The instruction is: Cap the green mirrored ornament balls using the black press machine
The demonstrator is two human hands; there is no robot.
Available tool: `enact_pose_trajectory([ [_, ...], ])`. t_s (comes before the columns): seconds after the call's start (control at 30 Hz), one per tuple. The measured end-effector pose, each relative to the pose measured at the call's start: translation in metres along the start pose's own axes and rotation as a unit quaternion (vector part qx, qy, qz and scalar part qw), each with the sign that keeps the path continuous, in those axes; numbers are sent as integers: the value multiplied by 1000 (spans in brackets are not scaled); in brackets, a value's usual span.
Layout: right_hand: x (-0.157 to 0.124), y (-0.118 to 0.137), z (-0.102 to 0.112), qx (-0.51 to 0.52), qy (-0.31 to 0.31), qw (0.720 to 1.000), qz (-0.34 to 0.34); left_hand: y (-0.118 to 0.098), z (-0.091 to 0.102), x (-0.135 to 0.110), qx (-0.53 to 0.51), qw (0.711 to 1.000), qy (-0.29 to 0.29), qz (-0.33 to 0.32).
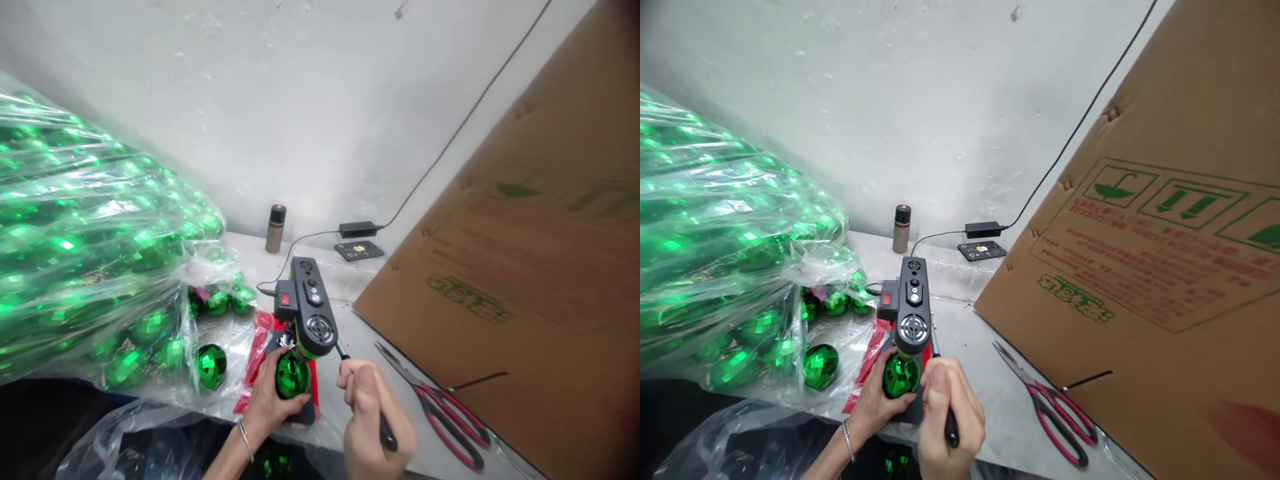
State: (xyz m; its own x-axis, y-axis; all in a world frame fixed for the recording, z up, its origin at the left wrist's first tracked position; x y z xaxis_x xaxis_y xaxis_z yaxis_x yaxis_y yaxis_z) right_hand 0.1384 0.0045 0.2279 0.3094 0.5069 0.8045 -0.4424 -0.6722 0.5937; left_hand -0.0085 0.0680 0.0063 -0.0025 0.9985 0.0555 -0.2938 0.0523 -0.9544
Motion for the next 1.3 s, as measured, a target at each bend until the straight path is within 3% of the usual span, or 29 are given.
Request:
enact_pose_trajectory([
  [0.1, -3, 0, 0, -1, 6, 1000, 16, 14, 11, -23, 21, 999, -30, -30],
  [0.17, -5, -2, 0, -6, 10, 1000, 20, 25, 13, -52, 65, 993, -25, -100],
  [0.27, -10, -6, 2, -3, 0, 1000, 21, 40, 11, -99, 169, 965, -23, -200],
  [0.37, -16, -11, 3, 6, -17, 1000, 16, 34, 23, -116, 263, 927, -67, -261],
  [0.47, -19, -16, 3, -7, -13, 1000, -16, -4, 66, -94, 318, 880, -141, -322],
  [0.57, -19, -15, 2, -6, -6, 1000, -22, -35, 120, -45, 440, 845, -195, -233],
  [0.67, -18, -13, 1, -1, -6, 1000, -14, -43, 143, -12, 562, 806, -135, -128],
  [0.77, -18, -12, 1, -3, -3, 1000, -6, -37, 140, -5, 587, 802, -75, -74],
  [0.8, -19, -12, 1, -3, -1, 1000, -4, -37, 139, -5, 566, 819, -72, -71],
  [0.87, -20, -14, 1, -4, 10, 1000, -4, -39, 140, -5, 464, 878, -97, -70],
  [0.97, -22, -15, 2, 0, 13, 1000, 1, -42, 156, -5, 177, 968, -178, -32],
  [1.03, -22, -16, 2, 8, 6, 1000, 7, -37, 158, -6, -57, 978, -201, 21],
  [1.1, -22, -17, 2, 9, 3, 1000, 3, -30, 143, -7, -283, 940, -166, 96],
  [1.17, -21, -16, 1, 6, 5, 1000, -1, -25, 117, -9, -454, 867, -99, 181],
  [1.23, -20, -12, 1, 3, 5, 1000, 2, -23, 94, -13, -547, 797, -59, 250],
  [1.3, -17, -9, 0, 1, 7, 1000, 0, -20, 80, -15, -583, 757, -62, 290],
])
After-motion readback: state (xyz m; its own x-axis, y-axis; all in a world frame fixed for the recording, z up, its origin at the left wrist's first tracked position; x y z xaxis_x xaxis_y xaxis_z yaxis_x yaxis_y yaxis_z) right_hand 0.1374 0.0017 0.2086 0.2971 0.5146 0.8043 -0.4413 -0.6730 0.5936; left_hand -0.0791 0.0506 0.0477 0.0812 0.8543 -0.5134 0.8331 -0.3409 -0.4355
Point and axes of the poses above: each hand's wrist, its own x-axis towards the middle knuckle, its own z-axis out of the back of the hand, y = z × x, the point moved 7 cm from there along x, towards the middle knuckle, and after that the axes turned 4 degrees about z, right-handed, at the moved point
